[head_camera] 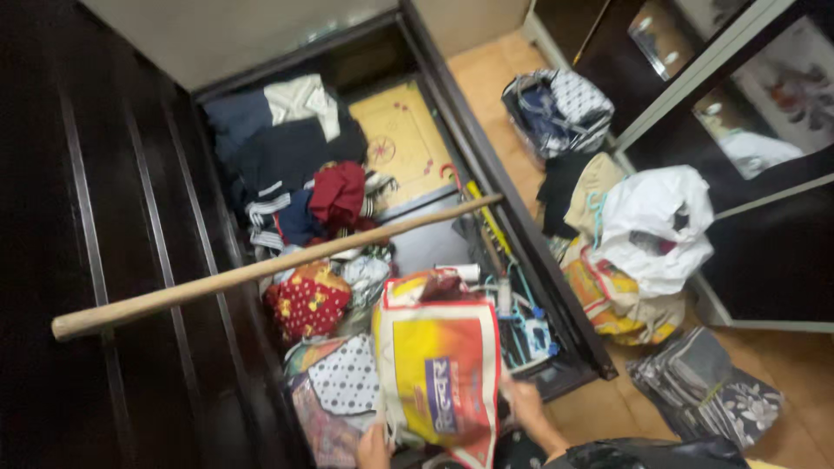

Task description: The person opens a lift-up bed storage compartment and organizes items inside. They move several packaged items, clothing, and a carrom board, placing some items into a bag and rearranging others to clear space.

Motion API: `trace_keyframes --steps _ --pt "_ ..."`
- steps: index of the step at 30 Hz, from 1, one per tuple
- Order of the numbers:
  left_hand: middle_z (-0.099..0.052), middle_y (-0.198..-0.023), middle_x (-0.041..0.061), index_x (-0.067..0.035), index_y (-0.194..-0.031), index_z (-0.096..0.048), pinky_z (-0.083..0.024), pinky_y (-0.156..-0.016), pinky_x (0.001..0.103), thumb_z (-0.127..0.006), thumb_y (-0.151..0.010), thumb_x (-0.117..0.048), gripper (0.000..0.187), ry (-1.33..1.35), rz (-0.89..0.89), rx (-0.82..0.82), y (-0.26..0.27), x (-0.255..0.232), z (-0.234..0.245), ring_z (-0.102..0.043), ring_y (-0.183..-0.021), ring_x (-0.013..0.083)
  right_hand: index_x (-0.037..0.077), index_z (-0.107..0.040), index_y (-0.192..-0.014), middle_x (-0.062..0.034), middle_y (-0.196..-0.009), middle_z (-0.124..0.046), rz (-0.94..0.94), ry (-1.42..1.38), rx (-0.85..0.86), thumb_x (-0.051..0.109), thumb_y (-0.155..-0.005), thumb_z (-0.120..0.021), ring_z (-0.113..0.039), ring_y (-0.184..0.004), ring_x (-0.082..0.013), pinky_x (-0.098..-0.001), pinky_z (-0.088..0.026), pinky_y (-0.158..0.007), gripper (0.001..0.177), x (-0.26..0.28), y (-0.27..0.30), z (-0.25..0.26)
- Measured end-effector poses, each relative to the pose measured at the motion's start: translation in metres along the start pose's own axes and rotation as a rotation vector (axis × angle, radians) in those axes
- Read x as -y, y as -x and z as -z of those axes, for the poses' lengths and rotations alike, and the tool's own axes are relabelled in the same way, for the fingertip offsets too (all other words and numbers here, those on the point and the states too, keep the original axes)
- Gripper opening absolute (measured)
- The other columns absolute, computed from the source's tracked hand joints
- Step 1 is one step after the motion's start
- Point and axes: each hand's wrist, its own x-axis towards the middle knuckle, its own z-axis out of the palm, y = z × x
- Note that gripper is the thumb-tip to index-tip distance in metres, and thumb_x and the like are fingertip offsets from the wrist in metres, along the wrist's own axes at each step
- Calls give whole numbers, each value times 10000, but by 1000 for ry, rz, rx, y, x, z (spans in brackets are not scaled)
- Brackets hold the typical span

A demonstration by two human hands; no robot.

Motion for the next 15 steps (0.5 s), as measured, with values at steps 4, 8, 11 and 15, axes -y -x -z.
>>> trace_keyframes --steps 4,8,11,15 --pt "-637 -630 173 7 -917 -758 -483 -504 406 -575 -985 -331 391 -146 -77 47 48 -24 -21 -604 -525 243 29 -608 -518 -40 -448 -547 9 -73 158 456 -977 -630 -504 -403 -126 -315 -370 -417 627 -10 44 21" --pt "-641 -608 147 -3 -898 -755 -483 -507 387 -584 -974 -335 380 -204 -191 21 119 -41 -41 -611 -514 220 39 -705 -603 -54 -513 -660 -19 27 323 384 -926 -655 -580 -437 -150 -307 -440 -445 476 -40 62 63" --pt "-644 -592 127 -11 -883 -752 -483 -509 373 -592 -966 -337 373 -165 -253 -15 153 -46 -48 -616 -506 203 31 -745 -737 -62 -635 -721 -98 -110 299 244 -870 -701 -640 -549 -144 -291 -500 -542 254 -60 59 91" --pt "-647 -569 101 -22 -863 -748 -483 -511 355 -601 -955 -341 363 -168 -374 -20 148 -59 -63 -623 -495 180 -1 -725 -839 -79 -714 -716 -195 -184 234 180 -866 -733 -643 -609 -157 -303 -513 -596 183 -83 42 88"
